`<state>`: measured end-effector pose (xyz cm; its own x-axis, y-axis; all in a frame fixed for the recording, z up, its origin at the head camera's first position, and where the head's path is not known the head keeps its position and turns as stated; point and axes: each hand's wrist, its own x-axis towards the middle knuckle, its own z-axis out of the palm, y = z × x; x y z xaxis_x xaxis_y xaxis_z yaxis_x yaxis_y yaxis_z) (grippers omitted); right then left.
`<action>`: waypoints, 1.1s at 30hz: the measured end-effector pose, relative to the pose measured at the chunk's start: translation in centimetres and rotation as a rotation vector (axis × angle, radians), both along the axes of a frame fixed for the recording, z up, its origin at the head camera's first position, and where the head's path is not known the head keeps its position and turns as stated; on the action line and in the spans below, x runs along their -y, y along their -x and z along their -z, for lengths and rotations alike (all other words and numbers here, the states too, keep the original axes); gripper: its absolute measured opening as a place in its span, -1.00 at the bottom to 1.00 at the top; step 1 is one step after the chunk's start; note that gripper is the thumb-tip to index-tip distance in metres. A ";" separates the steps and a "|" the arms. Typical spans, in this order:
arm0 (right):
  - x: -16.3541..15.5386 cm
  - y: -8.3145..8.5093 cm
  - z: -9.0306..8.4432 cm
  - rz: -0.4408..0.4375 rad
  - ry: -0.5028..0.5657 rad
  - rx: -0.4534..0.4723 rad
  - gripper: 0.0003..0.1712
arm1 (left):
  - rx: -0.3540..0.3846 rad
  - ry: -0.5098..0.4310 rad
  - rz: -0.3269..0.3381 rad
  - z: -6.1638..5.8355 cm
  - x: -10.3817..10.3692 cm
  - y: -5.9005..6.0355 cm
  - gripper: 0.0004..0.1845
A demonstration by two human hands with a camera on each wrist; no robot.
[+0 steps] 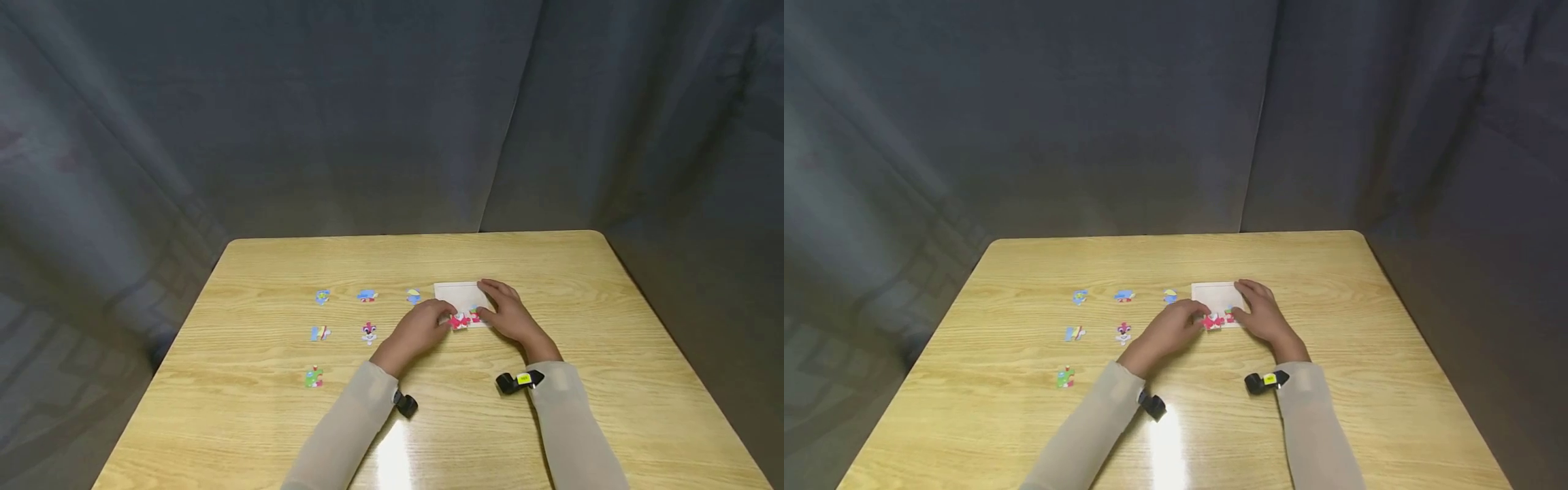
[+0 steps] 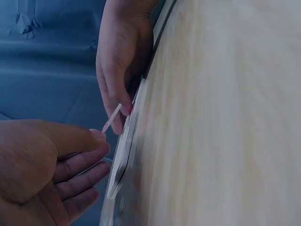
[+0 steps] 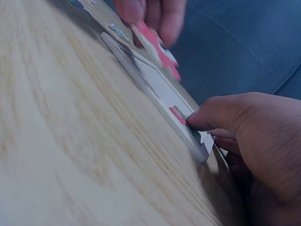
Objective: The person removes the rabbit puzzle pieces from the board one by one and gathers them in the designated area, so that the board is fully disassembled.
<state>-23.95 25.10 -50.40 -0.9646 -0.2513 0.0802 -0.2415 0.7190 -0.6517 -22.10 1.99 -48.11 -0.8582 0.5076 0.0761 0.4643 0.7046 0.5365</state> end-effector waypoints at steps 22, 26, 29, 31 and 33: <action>-0.2 0.2 0.1 -0.001 0.019 -0.006 -0.29 | 0.028 -0.036 -0.032 -1.6 11.1 -5.2 -0.74; -0.3 0.3 0.2 -0.003 0.025 -0.003 -0.29 | 0.040 -0.020 -0.052 -1.0 13.2 -6.1 -0.74; -0.4 0.3 0.2 -0.003 0.022 -0.005 -0.28 | 0.051 -0.031 -0.041 -0.6 14.3 -6.6 -0.75; -0.5 0.3 0.3 0.000 0.019 -0.006 -0.28 | 0.068 -0.042 -0.020 -0.4 14.9 -7.0 -0.75; -0.5 0.4 0.3 0.003 0.016 -0.006 -0.28 | 0.080 -0.049 -0.001 -0.3 15.3 -7.2 -0.76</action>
